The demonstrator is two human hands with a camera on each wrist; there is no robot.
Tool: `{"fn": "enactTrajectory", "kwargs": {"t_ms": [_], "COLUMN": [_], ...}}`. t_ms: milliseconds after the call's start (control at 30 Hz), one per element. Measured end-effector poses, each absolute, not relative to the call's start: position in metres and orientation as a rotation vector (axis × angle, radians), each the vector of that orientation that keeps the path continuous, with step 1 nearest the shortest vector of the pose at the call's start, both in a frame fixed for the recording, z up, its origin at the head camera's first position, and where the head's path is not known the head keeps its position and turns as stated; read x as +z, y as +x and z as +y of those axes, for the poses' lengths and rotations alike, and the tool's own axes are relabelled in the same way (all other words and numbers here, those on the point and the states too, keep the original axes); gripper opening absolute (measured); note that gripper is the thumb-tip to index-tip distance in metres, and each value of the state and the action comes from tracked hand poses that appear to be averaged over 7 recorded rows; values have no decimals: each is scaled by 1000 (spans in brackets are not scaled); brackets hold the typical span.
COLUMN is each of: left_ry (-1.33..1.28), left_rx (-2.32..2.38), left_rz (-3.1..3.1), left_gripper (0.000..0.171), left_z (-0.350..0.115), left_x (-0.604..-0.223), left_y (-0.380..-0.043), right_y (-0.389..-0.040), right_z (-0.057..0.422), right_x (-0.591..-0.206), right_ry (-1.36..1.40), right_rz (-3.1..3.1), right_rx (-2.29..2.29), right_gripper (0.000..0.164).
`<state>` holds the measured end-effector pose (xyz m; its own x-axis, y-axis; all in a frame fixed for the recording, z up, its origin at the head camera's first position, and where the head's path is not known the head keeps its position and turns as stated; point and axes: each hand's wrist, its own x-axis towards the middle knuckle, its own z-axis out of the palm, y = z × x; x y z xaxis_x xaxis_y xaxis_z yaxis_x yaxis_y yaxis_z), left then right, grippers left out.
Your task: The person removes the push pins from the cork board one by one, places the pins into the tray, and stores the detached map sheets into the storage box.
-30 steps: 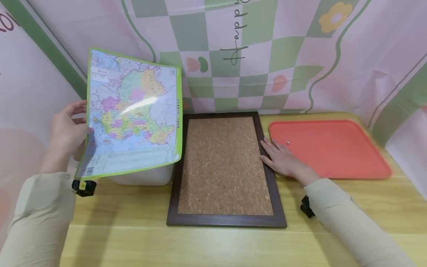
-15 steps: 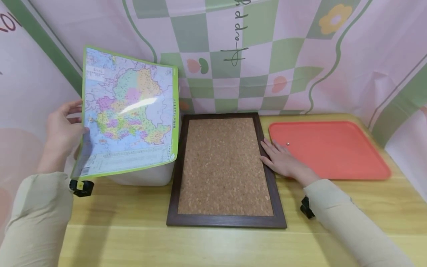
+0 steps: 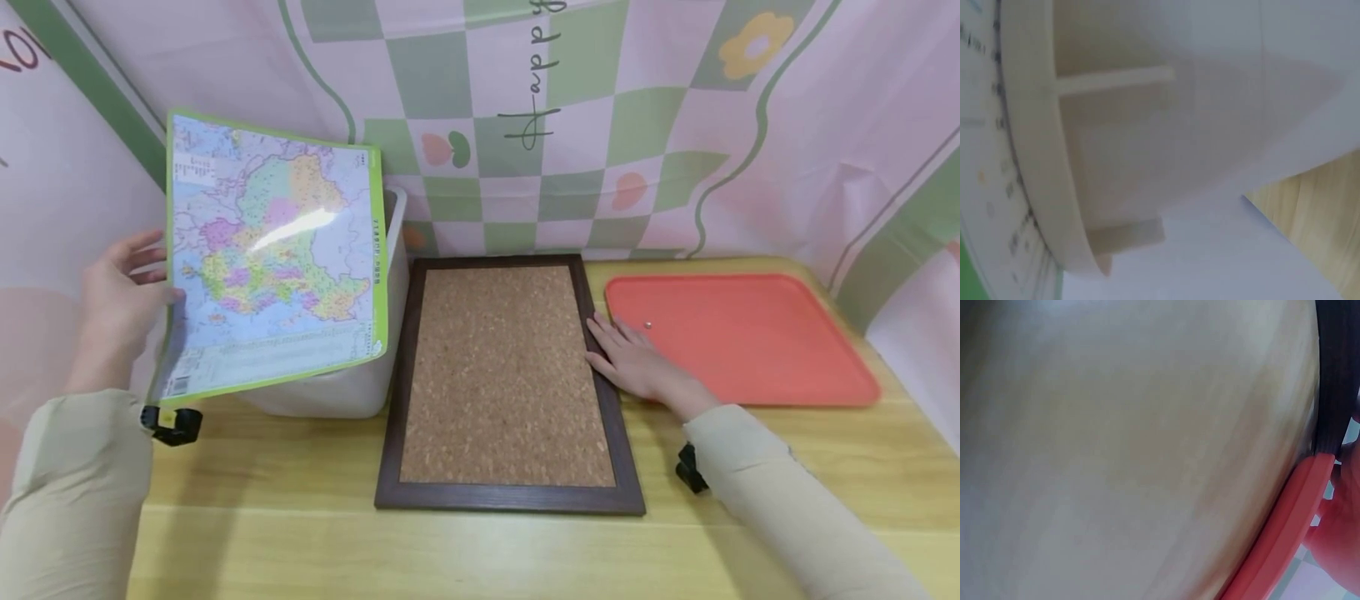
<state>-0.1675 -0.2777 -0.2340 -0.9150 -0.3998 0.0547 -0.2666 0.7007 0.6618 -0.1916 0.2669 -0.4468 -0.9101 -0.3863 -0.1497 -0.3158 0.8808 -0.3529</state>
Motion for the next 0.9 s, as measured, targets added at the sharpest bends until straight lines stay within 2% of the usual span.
{"fn": "enactTrajectory", "kwargs": {"t_ms": [900], "left_ry": [639], "left_rx": [-1049], "left_rz": [-2656], "left_gripper": [76], "left_z": [-294], "left_x": [-237], "left_y": [-166], "right_y": [-191], "right_z": [268], "right_x": [-449], "right_ry": [-530], "right_rz": [2826], "right_rx": [-495], "right_gripper": [66]}}
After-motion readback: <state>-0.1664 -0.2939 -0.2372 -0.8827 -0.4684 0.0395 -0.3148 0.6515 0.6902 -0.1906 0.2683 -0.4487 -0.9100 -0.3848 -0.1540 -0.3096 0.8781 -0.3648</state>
